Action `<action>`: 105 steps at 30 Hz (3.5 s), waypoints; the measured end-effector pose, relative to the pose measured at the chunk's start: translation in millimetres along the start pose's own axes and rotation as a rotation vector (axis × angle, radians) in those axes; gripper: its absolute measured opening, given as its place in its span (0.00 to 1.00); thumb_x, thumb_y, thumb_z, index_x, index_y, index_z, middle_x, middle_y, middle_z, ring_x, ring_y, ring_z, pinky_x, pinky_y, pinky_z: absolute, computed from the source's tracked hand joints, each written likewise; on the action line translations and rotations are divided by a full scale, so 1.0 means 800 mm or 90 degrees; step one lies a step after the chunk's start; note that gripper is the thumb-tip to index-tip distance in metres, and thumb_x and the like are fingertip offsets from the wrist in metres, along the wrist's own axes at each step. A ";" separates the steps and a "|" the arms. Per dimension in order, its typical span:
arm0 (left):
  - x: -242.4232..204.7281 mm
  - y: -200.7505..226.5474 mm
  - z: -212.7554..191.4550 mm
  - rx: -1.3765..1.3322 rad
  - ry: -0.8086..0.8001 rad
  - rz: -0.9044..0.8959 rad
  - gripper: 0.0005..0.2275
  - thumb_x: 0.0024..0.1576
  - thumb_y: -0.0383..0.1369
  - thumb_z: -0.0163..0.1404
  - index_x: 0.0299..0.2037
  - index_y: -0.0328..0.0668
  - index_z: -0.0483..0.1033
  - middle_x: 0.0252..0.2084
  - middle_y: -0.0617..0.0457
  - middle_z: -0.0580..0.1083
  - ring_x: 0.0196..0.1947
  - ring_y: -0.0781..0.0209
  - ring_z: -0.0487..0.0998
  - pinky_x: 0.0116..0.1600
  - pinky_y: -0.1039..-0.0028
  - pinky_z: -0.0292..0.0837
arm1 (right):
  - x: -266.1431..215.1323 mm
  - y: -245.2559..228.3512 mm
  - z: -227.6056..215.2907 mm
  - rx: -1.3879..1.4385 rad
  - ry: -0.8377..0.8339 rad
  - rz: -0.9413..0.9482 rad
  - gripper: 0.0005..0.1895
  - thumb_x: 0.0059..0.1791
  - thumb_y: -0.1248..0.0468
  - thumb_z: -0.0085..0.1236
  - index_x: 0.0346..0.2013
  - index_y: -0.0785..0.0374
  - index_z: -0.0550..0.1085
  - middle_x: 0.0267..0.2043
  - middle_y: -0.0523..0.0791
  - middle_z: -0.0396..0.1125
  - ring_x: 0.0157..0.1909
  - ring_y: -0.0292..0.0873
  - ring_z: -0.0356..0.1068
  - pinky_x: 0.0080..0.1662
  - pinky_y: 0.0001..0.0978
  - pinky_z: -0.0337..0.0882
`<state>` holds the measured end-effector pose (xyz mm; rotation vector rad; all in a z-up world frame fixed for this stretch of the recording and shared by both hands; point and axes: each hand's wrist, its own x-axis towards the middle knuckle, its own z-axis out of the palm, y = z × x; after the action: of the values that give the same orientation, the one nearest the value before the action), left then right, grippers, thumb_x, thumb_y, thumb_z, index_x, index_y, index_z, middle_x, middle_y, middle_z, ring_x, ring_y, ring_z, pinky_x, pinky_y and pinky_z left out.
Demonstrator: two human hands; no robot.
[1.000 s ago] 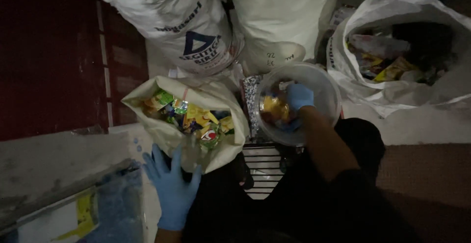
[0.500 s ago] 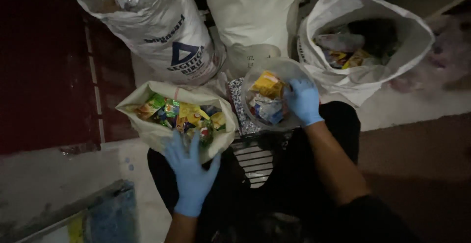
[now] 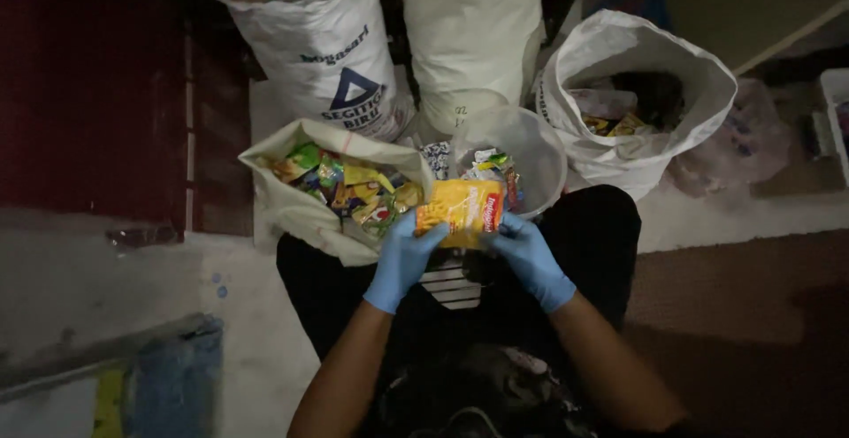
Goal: The person sits on the floor and sorts snack packets from a clear plastic bucket into a white sack. They handle each packet individually, inspecting it before placing it into the sack.
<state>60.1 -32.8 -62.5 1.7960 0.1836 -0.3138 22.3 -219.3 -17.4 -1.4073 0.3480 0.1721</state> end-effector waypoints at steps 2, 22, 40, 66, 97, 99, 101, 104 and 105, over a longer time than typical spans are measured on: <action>-0.014 0.003 0.000 -0.128 0.014 0.010 0.18 0.46 0.32 0.69 0.46 0.40 0.84 0.40 0.44 0.82 0.43 0.58 0.83 0.52 0.65 0.80 | -0.004 0.016 -0.001 -0.023 -0.027 -0.058 0.10 0.47 0.68 0.67 0.42 0.64 0.80 0.38 0.44 0.74 0.41 0.37 0.69 0.49 0.36 0.74; -0.050 -0.002 -0.056 -0.398 -0.219 0.024 0.11 0.53 0.20 0.53 0.43 0.17 0.72 0.32 0.47 0.74 0.36 0.68 0.76 0.42 0.86 0.74 | -0.032 -0.006 -0.022 0.117 -0.217 -0.095 0.23 0.49 0.70 0.45 0.50 0.92 0.68 0.50 0.77 0.65 0.54 0.67 0.68 0.57 0.56 0.69; -0.112 0.089 -0.073 0.042 -0.179 0.224 0.21 0.53 0.36 0.62 0.56 0.37 0.78 0.51 0.35 0.79 0.56 0.37 0.77 0.59 0.52 0.72 | -0.049 -0.038 0.002 -0.193 -0.145 -0.178 0.21 0.41 0.75 0.68 0.48 0.64 0.79 0.36 0.42 0.70 0.41 0.35 0.67 0.45 0.29 0.72; -0.112 0.067 -0.032 -0.288 0.032 0.459 0.07 0.55 0.28 0.56 0.27 0.33 0.83 0.26 0.47 0.69 0.31 0.57 0.70 0.52 0.66 0.75 | -0.045 -0.026 0.030 -0.134 -0.217 -0.106 0.17 0.42 0.72 0.69 0.44 0.63 0.78 0.34 0.39 0.69 0.35 0.33 0.66 0.41 0.23 0.69; -0.092 0.011 -0.037 -0.098 -0.140 0.162 0.10 0.59 0.31 0.57 0.49 0.43 0.81 0.50 0.39 0.78 0.49 0.44 0.81 0.52 0.56 0.79 | -0.017 0.029 0.022 -0.159 -0.121 -0.191 0.05 0.44 0.72 0.69 0.31 0.66 0.78 0.24 0.43 0.72 0.29 0.32 0.66 0.39 0.24 0.69; -0.090 0.010 -0.036 -0.046 -0.094 0.138 0.07 0.61 0.33 0.56 0.48 0.46 0.81 0.48 0.42 0.79 0.50 0.43 0.80 0.54 0.56 0.78 | -0.013 0.041 0.026 -0.156 -0.112 -0.170 0.06 0.44 0.71 0.70 0.31 0.66 0.78 0.25 0.42 0.71 0.30 0.32 0.65 0.39 0.25 0.69; -0.100 0.034 -0.048 -0.034 -0.080 0.058 0.12 0.62 0.34 0.54 0.55 0.49 0.76 0.52 0.42 0.77 0.54 0.48 0.78 0.64 0.56 0.72 | -0.013 0.039 0.032 -0.154 -0.121 -0.116 0.07 0.44 0.69 0.71 0.34 0.63 0.80 0.26 0.42 0.73 0.33 0.32 0.67 0.42 0.27 0.70; -0.075 0.001 -0.055 0.132 0.069 0.097 0.18 0.56 0.42 0.60 0.54 0.50 0.75 0.41 0.38 0.79 0.48 0.37 0.80 0.54 0.50 0.76 | -0.012 0.035 0.033 -0.235 -0.149 -0.093 0.13 0.47 0.67 0.67 0.47 0.61 0.80 0.38 0.49 0.76 0.43 0.43 0.75 0.52 0.43 0.73; -0.056 -0.017 -0.067 0.133 0.071 0.093 0.18 0.56 0.42 0.60 0.54 0.50 0.75 0.41 0.38 0.79 0.48 0.37 0.80 0.54 0.50 0.76 | -0.002 0.046 0.024 -0.233 -0.152 -0.090 0.13 0.47 0.67 0.67 0.47 0.61 0.80 0.38 0.49 0.76 0.43 0.43 0.75 0.52 0.43 0.73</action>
<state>20.1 24.1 -49.3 2.0243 0.0991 -0.1316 11.3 -194.0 -48.8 -1.7449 0.0158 0.2958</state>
